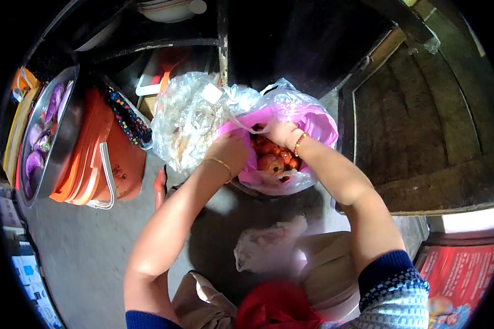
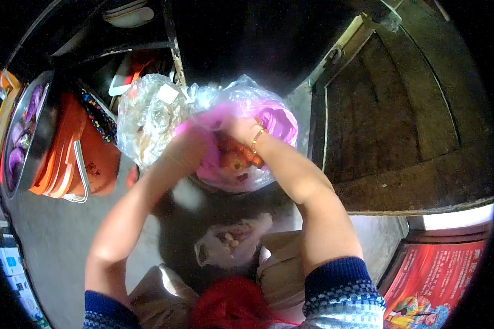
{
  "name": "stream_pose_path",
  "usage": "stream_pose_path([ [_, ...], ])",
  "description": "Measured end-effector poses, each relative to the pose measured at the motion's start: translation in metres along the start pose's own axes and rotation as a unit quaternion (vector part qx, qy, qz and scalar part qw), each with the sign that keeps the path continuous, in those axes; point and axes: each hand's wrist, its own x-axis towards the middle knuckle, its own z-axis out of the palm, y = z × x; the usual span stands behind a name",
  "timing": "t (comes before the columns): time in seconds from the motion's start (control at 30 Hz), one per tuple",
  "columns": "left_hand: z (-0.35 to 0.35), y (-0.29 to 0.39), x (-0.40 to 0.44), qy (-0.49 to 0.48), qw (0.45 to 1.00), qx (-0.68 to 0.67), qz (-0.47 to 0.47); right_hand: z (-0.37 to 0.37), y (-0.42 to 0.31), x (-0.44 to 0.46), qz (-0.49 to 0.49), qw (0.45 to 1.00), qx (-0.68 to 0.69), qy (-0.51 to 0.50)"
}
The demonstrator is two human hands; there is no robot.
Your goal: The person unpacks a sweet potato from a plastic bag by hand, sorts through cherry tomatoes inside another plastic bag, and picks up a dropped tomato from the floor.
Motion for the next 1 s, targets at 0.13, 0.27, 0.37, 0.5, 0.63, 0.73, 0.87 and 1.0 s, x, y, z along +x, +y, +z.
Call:
stream_pose_path([
  [0.13,0.039,-0.007,-0.007,0.096,0.995,-0.01,0.035,-0.012,0.012,-0.015,-0.062,0.995,-0.082,0.002],
  [0.27,0.026,0.002,0.001,0.109,0.994,-0.005,0.022,-0.019,0.01,-0.01,-0.122,0.982,-0.126,-0.068],
  [0.37,0.042,-0.001,0.009,0.095,0.995,-0.033,-0.006,-0.017,0.007,-0.007,-0.136,0.976,-0.14,-0.098],
  [0.5,0.057,-0.004,0.01,0.094,0.992,-0.08,-0.004,0.002,0.02,0.009,-0.131,0.981,-0.055,-0.134],
  [0.63,0.037,0.0,-0.002,0.107,0.992,-0.071,-0.018,-0.023,-0.018,-0.007,-0.032,0.967,-0.036,-0.248],
  [0.73,0.025,0.002,-0.005,0.059,0.995,-0.077,-0.027,-0.012,-0.024,-0.01,-0.104,0.977,-0.134,-0.127],
  [0.87,0.032,-0.002,-0.01,0.103,0.993,-0.053,-0.009,-0.008,-0.013,-0.004,-0.061,0.971,-0.158,-0.171],
  [1.0,0.022,-0.002,-0.022,0.12,0.99,-0.075,0.018,0.007,0.015,0.004,-0.075,0.985,-0.038,-0.149],
])
